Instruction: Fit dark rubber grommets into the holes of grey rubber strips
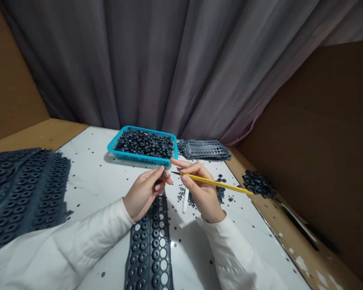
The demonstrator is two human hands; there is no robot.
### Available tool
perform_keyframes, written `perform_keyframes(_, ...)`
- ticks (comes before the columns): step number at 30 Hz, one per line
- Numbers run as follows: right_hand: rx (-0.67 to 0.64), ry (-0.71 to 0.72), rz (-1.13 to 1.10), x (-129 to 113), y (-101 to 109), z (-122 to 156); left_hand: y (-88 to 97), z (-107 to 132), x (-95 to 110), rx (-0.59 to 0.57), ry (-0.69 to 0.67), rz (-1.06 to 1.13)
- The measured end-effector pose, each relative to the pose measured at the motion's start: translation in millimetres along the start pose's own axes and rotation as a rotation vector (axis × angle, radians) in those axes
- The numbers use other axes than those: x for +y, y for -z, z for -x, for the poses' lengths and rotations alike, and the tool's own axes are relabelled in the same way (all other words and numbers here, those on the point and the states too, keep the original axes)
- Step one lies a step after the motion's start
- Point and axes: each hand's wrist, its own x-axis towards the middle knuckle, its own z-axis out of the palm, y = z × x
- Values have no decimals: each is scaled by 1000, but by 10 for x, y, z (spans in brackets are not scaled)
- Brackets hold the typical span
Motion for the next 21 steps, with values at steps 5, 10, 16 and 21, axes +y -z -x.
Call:
perform_keyframes(5, -143, -10, 21, -36, 8, 5, -11, 37, -18, 14, 87, 90)
perform_keyframes(10, -179, -42, 26, -35, 4, 11, -7, 37, -27, 20, 79, 80)
perform_keyframes(16, -161, -15, 110, 11, 24, 14, 16, 2, -29, 59, 21, -167)
perform_keyframes(21, -143, -43, 96, 46, 6, 21, 47, -36, -26, 86, -14, -332)
